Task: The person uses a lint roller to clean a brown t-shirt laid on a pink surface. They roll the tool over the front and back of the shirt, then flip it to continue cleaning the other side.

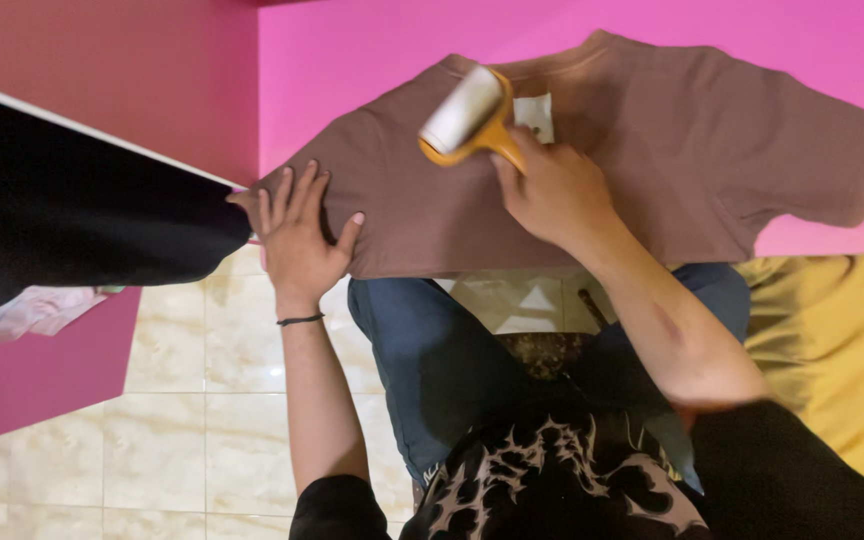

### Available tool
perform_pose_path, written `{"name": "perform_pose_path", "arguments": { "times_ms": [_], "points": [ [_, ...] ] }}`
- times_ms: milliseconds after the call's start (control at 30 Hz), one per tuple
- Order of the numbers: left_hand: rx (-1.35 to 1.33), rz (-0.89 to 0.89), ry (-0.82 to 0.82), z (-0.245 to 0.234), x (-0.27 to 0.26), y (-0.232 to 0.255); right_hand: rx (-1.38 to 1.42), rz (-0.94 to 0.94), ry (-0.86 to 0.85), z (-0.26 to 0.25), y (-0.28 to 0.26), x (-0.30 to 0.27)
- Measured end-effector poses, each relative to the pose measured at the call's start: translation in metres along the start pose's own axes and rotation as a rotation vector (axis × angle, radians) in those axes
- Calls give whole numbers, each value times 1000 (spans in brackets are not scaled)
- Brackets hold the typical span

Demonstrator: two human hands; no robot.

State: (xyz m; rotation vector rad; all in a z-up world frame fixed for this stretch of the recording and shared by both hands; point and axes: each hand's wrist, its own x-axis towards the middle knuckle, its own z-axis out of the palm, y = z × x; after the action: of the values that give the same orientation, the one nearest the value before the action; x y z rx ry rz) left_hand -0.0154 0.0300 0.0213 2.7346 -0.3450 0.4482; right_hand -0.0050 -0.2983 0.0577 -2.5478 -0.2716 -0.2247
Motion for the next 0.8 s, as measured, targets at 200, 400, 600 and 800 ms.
{"name": "perform_pose_path", "arguments": {
  "times_ms": [200, 400, 600, 800],
  "points": [
    [5, -6, 25, 1, 1, 1, -55, 147, 51, -45, 15, -102],
    [2, -20, 33, 0, -1, 4, -19, 216, -47, -33, 24, -69],
    [4, -16, 35, 0, -1, 3, -78, 54, 38, 3, 18, 35],
    [-7, -4, 36, 0, 1, 3, -53, 114, -1, -11, 30, -6]
  ]
}}
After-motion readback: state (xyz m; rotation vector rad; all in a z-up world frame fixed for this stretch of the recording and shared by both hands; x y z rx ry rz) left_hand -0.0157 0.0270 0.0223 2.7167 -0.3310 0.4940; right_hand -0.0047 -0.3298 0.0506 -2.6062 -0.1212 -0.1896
